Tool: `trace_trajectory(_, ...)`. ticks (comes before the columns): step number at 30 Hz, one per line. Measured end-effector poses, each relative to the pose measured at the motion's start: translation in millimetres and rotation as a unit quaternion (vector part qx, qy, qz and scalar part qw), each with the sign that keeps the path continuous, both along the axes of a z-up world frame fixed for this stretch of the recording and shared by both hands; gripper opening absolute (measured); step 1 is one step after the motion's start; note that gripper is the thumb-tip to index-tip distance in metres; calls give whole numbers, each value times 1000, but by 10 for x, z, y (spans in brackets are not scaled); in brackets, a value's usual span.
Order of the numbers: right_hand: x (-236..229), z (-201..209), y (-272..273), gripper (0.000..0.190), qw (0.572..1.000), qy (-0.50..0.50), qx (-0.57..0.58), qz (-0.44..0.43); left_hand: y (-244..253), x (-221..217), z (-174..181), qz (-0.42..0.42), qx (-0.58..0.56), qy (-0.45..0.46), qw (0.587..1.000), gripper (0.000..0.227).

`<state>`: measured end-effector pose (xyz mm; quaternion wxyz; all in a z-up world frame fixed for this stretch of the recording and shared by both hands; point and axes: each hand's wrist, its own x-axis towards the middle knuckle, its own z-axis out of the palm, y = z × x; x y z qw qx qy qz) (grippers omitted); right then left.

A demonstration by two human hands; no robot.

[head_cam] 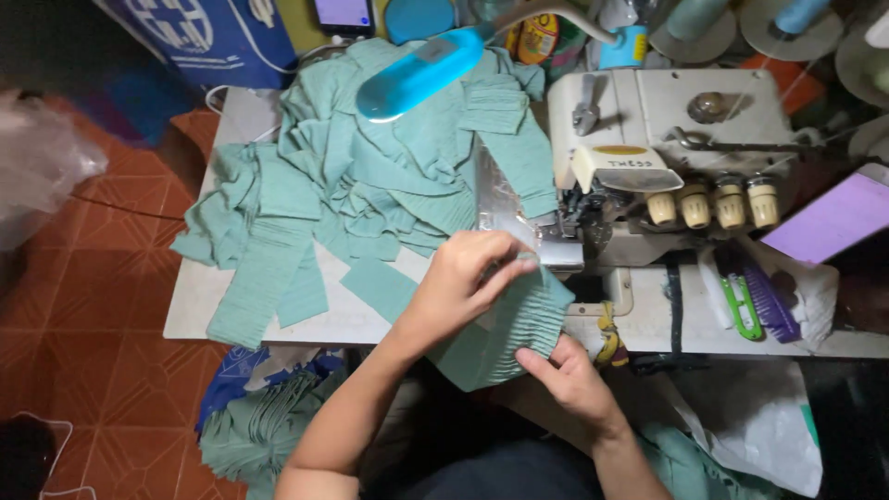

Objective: The person is organizing and inspecting light green pleated fabric strips on a workbench next to an overlock sewing machine.

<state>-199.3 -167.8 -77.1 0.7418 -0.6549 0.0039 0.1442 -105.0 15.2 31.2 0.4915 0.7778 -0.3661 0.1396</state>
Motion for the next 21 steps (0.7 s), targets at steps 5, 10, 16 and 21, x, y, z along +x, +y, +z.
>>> trace_trajectory(5,-151,-195,-42,40,994,58,81,-51,-283,212,-410,135,158,-67,976,21)
trace_trajectory(10,-235,-138,-79,34,997,19,70,6,-362,216,-410,190,216,-54,956,23)
trace_trajectory(16,-213,-9,-44,31,995,65,66,-44,-388,312,-423,228,203,-83,949,17)
trace_trajectory(21,-200,-50,-46,30,998,-15,50,-45,-402,344,-429,246,193,-107,944,16)
